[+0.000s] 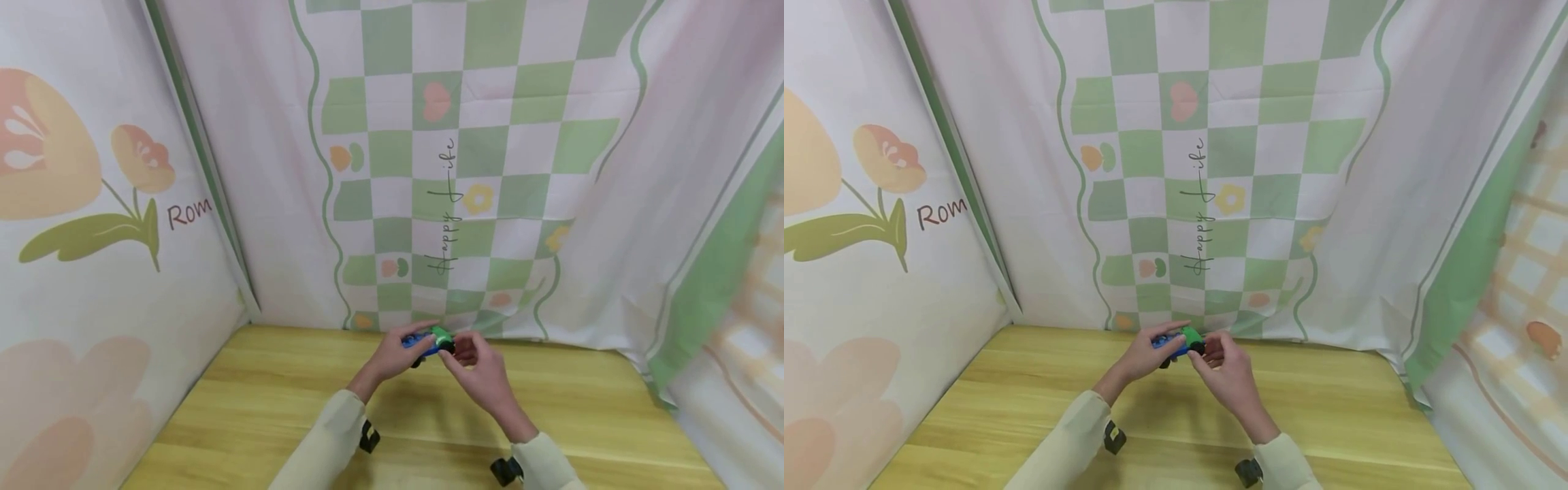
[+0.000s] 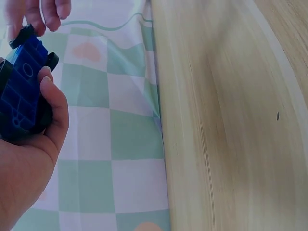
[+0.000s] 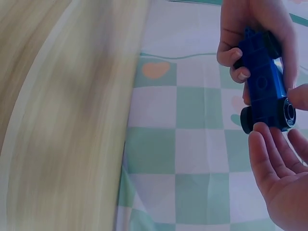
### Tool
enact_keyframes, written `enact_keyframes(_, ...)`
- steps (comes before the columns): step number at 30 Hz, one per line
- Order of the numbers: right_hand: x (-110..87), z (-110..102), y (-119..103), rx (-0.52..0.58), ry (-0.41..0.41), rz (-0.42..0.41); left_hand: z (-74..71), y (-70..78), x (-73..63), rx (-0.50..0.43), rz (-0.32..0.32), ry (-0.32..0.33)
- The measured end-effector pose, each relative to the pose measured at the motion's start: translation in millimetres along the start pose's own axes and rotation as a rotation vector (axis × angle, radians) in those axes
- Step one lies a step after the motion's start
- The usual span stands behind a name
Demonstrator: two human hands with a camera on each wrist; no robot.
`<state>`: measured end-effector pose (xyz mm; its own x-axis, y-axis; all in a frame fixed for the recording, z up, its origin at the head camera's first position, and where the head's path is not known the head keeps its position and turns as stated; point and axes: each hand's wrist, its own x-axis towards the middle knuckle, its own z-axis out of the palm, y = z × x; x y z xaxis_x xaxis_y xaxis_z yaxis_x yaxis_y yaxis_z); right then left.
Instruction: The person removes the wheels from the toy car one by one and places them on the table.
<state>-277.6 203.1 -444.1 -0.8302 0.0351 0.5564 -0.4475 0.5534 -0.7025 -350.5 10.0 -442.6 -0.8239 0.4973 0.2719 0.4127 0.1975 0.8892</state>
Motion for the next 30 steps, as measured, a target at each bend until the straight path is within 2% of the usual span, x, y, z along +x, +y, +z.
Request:
enact_keyframes(6, -0.5, 1.8, -3.2, -0.010, -0.008, 0.071, 0.4, -2.2, -0.8, 0.012, 0.013, 0.001)
enact_keyframes(16, 0.4, 2.9, -9.3, 0.009, -0.043, 0.235, 0.7, -6.2, -2.6, -0.006, 0.018, 0.008)
enact_keyframes(23, 0.9, 2.0, -12.0, 0.013, -0.049, 0.274, 0.3, -5.4, -0.6, 0.012, 0.032, -0.002)
enact_keyframes(30, 1.0, 6.4, -12.1, 0.012, -0.029, 0.257, -0.7, -2.4, -1.7, 0.038, 0.026, 0.006)
